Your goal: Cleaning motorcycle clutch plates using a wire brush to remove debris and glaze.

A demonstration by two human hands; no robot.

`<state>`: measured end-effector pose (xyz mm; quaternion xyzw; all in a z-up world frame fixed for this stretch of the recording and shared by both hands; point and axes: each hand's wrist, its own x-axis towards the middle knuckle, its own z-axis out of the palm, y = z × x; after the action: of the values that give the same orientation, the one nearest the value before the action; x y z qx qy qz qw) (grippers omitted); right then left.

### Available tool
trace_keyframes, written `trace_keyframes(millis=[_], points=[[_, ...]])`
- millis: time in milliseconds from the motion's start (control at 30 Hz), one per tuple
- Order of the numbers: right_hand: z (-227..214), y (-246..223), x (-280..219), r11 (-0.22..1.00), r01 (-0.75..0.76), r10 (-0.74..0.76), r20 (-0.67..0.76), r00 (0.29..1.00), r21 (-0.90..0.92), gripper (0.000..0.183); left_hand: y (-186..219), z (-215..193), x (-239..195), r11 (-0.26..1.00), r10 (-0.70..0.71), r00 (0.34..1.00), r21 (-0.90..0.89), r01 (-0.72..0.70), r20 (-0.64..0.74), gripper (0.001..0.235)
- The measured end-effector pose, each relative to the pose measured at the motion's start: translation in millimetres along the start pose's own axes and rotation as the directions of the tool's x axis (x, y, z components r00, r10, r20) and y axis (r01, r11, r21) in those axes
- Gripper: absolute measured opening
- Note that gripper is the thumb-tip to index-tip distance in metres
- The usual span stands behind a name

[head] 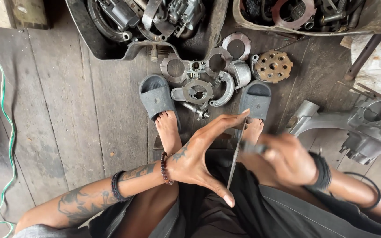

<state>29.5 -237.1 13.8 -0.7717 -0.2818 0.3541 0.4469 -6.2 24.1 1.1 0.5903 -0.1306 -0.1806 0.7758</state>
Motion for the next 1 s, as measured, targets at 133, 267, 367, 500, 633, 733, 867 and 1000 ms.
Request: trace_keyframes(millis=[133,267,367,500,633,733,867,1000], points=[[10.1,19.5,-22.8,0.980,-0.123,0.100,-0.146,0.984,-0.154,0.031,3.3,2.5,4.0,1.000,-0.006,1.000,0.007,0.006,0.010,0.127],[24.4,25.9,-37.8,0.979,0.179,-0.180,0.001,0.984,-0.094,0.044,-2.7,2.9,5.3,1.000,-0.018,1.000,-0.010,0.018,-0.002,0.128],[6.2,18.2,-20.9,1.000,0.014,-0.016,-0.075,0.997,-0.022,0.046,2.2,4.3,8.9,1.000,-0.001,1.000,0.003,0.001,0.018,0.128],[-0.7,9.7,-13.2,0.997,-0.043,0.054,-0.179,0.982,0.066,0.033,2.6,8.2,13.3,1.000,0.007,0.999,0.007,-0.007,0.043,0.127],[21.5,23.0,-49.7,0.989,0.133,-0.134,-0.011,0.991,-0.069,0.038,-3.6,11.1,15.3,0.998,-0.064,0.997,-0.005,0.064,0.040,0.129],[14.9,33.9,-52.0,0.983,0.118,-0.127,-0.054,0.991,-0.140,0.037,-8.0,15.1,17.5,0.999,-0.041,0.998,-0.014,0.041,0.039,0.126],[-6.6,9.3,-32.0,0.994,-0.107,0.105,-0.145,0.984,-0.006,0.032,-2.1,19.5,25.7,1.000,-0.026,0.997,-0.011,0.027,0.078,0.127],[18.9,23.9,-69.1,0.987,0.054,-0.062,-0.048,0.997,-0.151,0.031,0.0,20.4,28.3,0.987,-0.151,0.985,-0.036,0.154,0.088,0.127]])
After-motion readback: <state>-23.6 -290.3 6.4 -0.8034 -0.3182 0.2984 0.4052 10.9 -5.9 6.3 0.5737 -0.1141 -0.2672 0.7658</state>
